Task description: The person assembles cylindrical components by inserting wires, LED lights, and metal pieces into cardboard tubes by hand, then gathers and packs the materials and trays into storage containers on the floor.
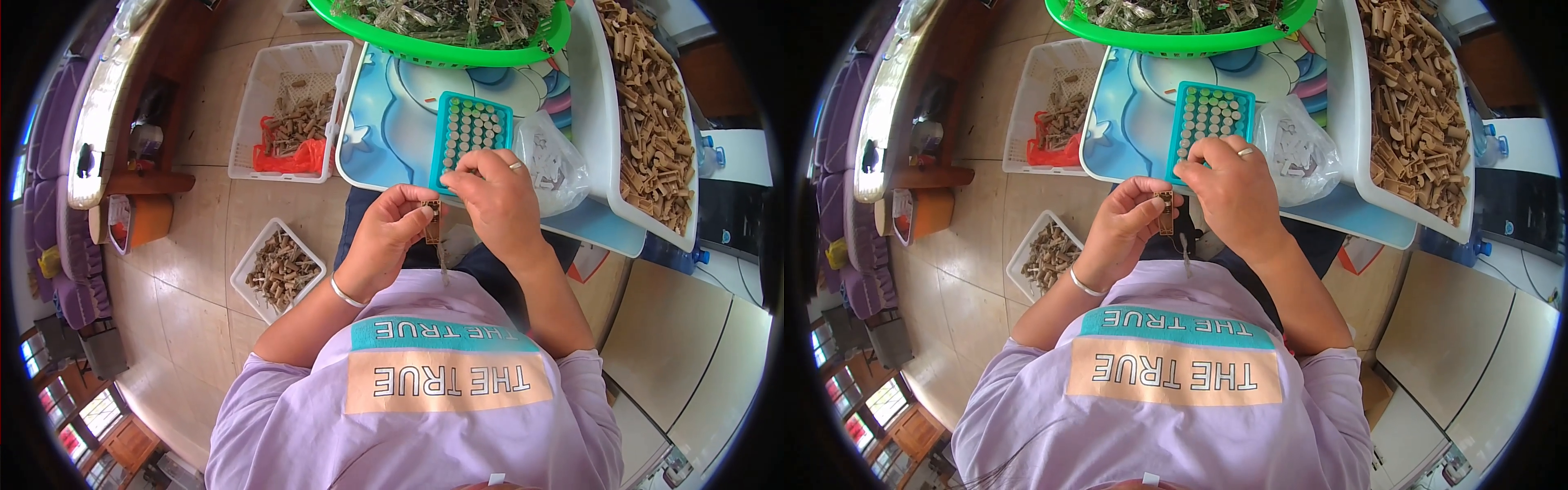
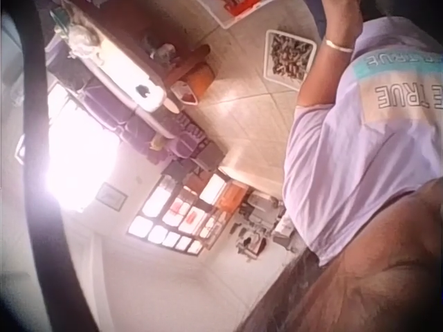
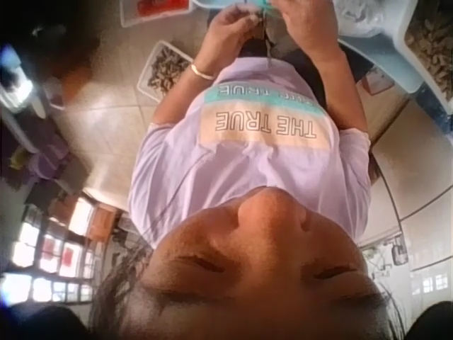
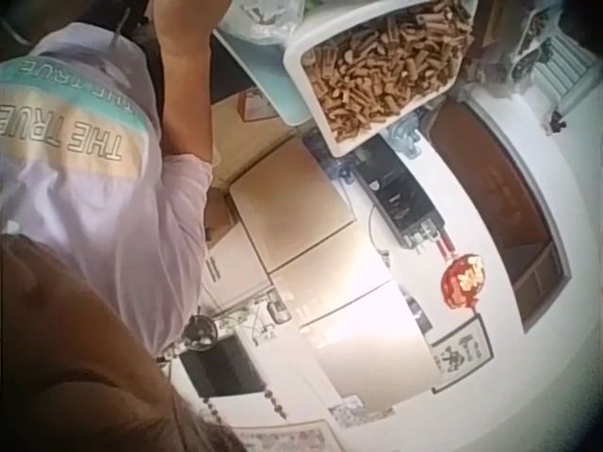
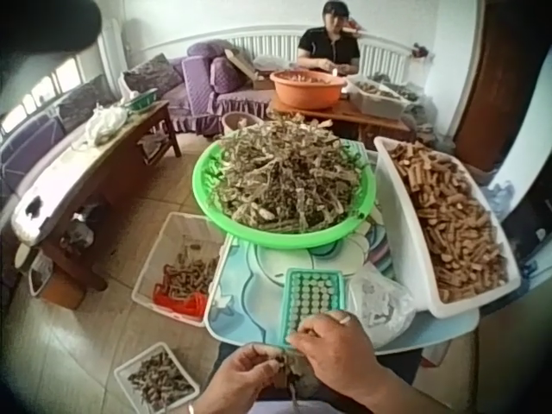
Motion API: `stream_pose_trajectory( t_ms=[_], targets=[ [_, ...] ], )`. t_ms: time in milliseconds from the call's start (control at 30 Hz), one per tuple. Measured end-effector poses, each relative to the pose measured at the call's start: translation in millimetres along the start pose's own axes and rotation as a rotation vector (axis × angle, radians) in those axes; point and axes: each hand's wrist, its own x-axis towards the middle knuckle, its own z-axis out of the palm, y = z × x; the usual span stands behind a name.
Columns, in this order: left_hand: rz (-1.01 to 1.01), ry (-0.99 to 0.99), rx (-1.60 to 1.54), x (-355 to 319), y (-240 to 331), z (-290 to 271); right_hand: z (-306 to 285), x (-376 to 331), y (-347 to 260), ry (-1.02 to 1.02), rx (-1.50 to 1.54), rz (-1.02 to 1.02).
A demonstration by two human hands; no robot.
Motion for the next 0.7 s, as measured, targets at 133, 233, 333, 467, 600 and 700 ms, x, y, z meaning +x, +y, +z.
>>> stream_pose_trajectory(
  t_ms=[133, 233, 333, 467, 600, 700],
  targets=[
    [0.004, -0.002, -0.003, -1, 1, 1, 1, -1, -1, 0.043, 0.045, 0.037],
    [0.025, -0.04, 0.043, -1, -2, -1, -6, -6, -12, 0.105, 0.252, 0.15],
    [0.063, -0.023, 0.071, -1, -5, 8, -4, -16, -15, 0.063, 0.333, 0.174],
    [0.087, -0.047, 0.103, -4, -7, 10, -7, -23, -15, -0.002, 0.368, 0.187],
    [0.057, -0.025, 0.046, -2, -7, 7, -11, -16, -11, -0.06, 0.374, 0.155],
    [0.046, -0.006, -0.002, 0, -2, 4, -8, -5, -5, 0.061, 0.316, 0.145]
  ],
)
